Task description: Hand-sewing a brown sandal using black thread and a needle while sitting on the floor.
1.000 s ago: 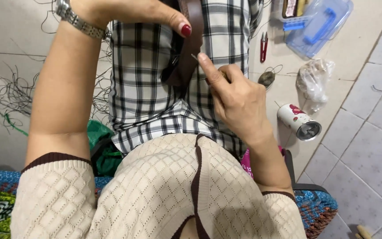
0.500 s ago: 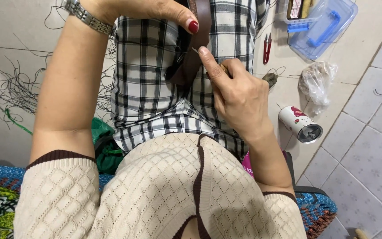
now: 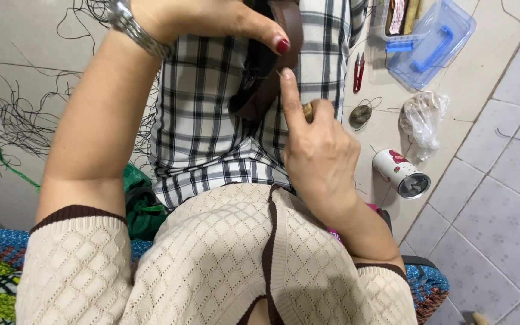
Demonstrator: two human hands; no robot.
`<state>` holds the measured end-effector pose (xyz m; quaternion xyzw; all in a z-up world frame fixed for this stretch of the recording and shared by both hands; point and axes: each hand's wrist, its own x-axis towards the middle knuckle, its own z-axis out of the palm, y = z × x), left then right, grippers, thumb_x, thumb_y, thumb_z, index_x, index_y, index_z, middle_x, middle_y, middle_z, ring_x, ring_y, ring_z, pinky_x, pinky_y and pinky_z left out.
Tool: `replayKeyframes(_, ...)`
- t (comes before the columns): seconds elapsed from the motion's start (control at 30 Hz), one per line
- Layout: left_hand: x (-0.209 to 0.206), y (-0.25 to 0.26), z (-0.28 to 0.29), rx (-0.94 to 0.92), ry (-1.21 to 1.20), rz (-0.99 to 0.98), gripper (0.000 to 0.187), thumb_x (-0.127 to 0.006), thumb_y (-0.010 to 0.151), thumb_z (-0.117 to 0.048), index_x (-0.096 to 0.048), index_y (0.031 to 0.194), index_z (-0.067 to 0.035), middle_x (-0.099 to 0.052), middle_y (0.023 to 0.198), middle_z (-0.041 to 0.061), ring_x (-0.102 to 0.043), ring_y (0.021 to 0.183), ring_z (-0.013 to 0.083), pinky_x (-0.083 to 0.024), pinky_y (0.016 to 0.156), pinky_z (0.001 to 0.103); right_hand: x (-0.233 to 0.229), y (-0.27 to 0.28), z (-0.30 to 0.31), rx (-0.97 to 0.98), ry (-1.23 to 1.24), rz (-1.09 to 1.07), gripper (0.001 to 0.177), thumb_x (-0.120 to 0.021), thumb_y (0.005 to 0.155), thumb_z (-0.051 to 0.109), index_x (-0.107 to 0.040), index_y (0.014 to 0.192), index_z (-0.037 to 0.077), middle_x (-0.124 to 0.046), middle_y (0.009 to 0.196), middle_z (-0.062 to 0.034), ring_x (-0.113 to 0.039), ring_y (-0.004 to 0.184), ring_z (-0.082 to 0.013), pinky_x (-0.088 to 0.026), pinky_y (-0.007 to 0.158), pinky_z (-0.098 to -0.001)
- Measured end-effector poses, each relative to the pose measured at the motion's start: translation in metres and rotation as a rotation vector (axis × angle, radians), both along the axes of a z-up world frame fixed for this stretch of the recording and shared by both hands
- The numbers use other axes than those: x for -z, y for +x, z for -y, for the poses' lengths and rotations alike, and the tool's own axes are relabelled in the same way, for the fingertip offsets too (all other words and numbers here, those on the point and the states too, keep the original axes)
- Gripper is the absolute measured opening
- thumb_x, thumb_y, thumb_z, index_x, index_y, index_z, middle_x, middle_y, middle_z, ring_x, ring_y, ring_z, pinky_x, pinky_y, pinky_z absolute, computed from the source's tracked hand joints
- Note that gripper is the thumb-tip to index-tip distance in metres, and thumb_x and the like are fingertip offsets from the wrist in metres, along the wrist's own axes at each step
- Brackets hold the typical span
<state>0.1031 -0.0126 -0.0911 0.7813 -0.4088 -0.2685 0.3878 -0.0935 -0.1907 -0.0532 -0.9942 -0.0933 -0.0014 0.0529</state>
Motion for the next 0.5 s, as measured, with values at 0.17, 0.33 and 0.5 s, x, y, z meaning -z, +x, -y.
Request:
replayKeyframes(0.17,-0.014,-0.014,0.025,-0.094,0.043,0.225,0.055,-0.092,0.094,-0.052,-0.074,0.1,0.0,-0.073,0.079,0.01,-0.059,0.046,0.0222,-0.048,0.038,0.034,-0.026,-0.005,0.007,0.037,-0.152,-0.095,0.072,-0.066,0.087,0.002,-0.046,0.156,0.01,-0.051,0.082,-0.0068,-0.044,0.047,-0.0123,-0.04,0.034,-0.0333)
replayKeyframes(0.33,-0.032,-0.014,0.044,-0.081,0.113,0.304,0.057,-0.092,0.084,-0.057,-0.07,0.086,-0.004,-0.07,0.07,0.009,-0.064,0.047,0.0281,-0.052,0.045,0.04,-0.028,-0.009,0.011,0.07,-0.096,-0.139,0.074,-0.066,0.077,0.001,-0.053,0.15,0.006,-0.056,0.082,-0.0149,-0.055,0.044,-0.0222,-0.048,0.036,-0.0392)
replayKeyframes(0.5,-0.018,-0.012,0.053,-0.135,0.027,0.655,0.065,-0.088,0.063,-0.079,-0.074,0.073,-0.016,-0.071,0.071,0.001,-0.067,0.058,0.0262,-0.052,0.059,0.039,-0.013,-0.008,0.027,0.037,0.278,-0.029,0.065,-0.064,0.078,-0.015,-0.061,0.14,0.005,-0.068,0.094,-0.0145,-0.062,0.067,-0.0217,-0.053,0.059,-0.034)
